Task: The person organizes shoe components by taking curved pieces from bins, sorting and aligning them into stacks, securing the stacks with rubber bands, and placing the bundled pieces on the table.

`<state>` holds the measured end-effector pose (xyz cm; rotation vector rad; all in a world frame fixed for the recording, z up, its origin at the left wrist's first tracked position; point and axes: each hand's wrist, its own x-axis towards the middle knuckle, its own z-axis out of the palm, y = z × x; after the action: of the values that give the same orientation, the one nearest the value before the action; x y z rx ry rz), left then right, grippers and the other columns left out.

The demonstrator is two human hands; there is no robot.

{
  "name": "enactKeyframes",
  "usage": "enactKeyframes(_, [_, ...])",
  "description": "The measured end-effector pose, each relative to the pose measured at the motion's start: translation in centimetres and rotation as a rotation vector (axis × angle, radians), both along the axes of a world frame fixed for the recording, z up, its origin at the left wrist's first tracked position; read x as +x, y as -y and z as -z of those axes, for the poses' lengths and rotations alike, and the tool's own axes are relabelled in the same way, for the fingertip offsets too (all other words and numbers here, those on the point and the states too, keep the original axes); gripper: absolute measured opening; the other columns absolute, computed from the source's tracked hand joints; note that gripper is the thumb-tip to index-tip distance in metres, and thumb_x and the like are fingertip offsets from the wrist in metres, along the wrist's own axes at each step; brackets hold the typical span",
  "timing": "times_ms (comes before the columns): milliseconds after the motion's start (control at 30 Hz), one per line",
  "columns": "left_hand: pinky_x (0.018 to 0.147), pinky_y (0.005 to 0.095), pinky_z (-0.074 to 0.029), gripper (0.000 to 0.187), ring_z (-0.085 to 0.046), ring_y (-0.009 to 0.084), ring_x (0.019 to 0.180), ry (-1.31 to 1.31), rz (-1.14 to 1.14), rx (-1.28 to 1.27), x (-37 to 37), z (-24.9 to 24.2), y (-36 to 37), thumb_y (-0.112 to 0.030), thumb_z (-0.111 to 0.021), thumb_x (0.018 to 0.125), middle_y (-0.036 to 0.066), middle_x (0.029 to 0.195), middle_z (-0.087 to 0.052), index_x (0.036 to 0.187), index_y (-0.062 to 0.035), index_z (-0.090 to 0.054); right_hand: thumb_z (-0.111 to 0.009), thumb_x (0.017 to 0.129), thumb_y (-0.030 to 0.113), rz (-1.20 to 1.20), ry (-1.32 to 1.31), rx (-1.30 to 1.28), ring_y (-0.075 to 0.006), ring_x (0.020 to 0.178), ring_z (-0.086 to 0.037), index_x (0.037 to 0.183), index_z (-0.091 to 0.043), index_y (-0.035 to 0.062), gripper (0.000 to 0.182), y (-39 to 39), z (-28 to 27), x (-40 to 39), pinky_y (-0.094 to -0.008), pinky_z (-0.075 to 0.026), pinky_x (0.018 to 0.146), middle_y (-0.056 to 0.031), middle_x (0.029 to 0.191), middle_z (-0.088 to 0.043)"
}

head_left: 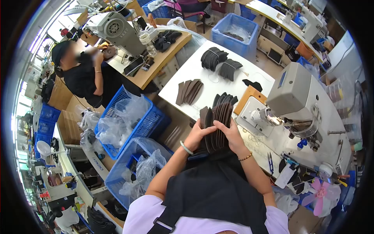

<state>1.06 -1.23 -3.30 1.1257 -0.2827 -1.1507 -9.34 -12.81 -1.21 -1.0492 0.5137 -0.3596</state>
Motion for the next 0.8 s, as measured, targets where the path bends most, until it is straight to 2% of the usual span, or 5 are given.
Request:
enactKeyframes(233, [0.092, 0.0300, -0.043, 0.062, -0.052, 0.0155, 0.107, 0.049, 0.136, -0.030, -0.3, -0.9, -0.2, -0.011, -0.074, 0.074, 0.008, 0.114, -0.053, 0.124, 0.0002, -0.040, -0.072, 0.073, 0.004, -0.227, -0.006, 0.151, -0.0138, 0.098, -0.055, 0.122, -0.043, 0.0011, 0.056, 1.4, -0.3, -1.8, -0.0272, -0.045, 0.088, -0.0053, 0.109, -0.055])
enactKeyframes(467, [0.090, 0.0298, -0.043, 0.057, -0.053, 0.0160, 0.105, 0.274, 0.181, -0.059, 0.5, -1.4, 0.0, -0.012, -0.073, 0.075, 0.009, 0.113, -0.054, 0.122, -0.0003, -0.043, -0.063, 0.074, 0.002, -0.031, -0.029, 0.063, -0.0145, 0.094, -0.056, 0.117, -0.047, 0.0001, 0.047, 0.0, 0.6, -1.1, -0.0274, -0.046, 0.086, -0.0057, 0.106, -0.056])
enactKeyframes(633, [0.080, 0.0313, -0.049, 0.032, -0.060, 0.0201, 0.090, -0.367, 0.197, 0.035, 2.2, -2.6, -1.2, -0.007, -0.061, 0.078, 0.013, 0.106, -0.056, 0.108, 0.0004, -0.051, -0.062, 0.073, -0.001, 0.163, -0.017, 0.031, -0.0153, 0.088, -0.058, 0.114, -0.046, -0.0025, 0.044, 0.7, 0.1, -0.9, -0.0285, -0.049, 0.081, -0.0074, 0.100, -0.058])
enactKeyframes(700, [0.076, 0.0316, -0.050, 0.028, -0.060, 0.0198, 0.084, -0.341, 0.116, 0.044, 1.4, -2.2, -0.7, -0.003, -0.056, 0.077, 0.013, 0.098, -0.058, 0.104, 0.0014, -0.052, -0.062, 0.072, 0.000, 0.142, -0.030, 0.064, -0.0160, 0.086, -0.058, 0.114, -0.046, -0.0031, 0.045, 0.5, 0.0, -0.4, -0.0289, -0.049, 0.080, -0.0069, 0.096, -0.058])
enactKeyframes(800, [0.072, 0.0317, -0.049, 0.021, -0.058, 0.0189, 0.078, -0.258, -0.013, 0.066, 0.6, -0.7, -0.3, -0.004, -0.054, 0.076, 0.009, 0.086, -0.059, 0.097, 0.0013, -0.056, -0.065, 0.067, 0.007, 0.206, -0.143, -0.450, -0.0183, 0.081, -0.061, 0.111, -0.044, -0.0071, 0.051, 0.2, 0.3, 0.8, -0.0292, -0.049, 0.075, -0.0125, 0.091, -0.062])
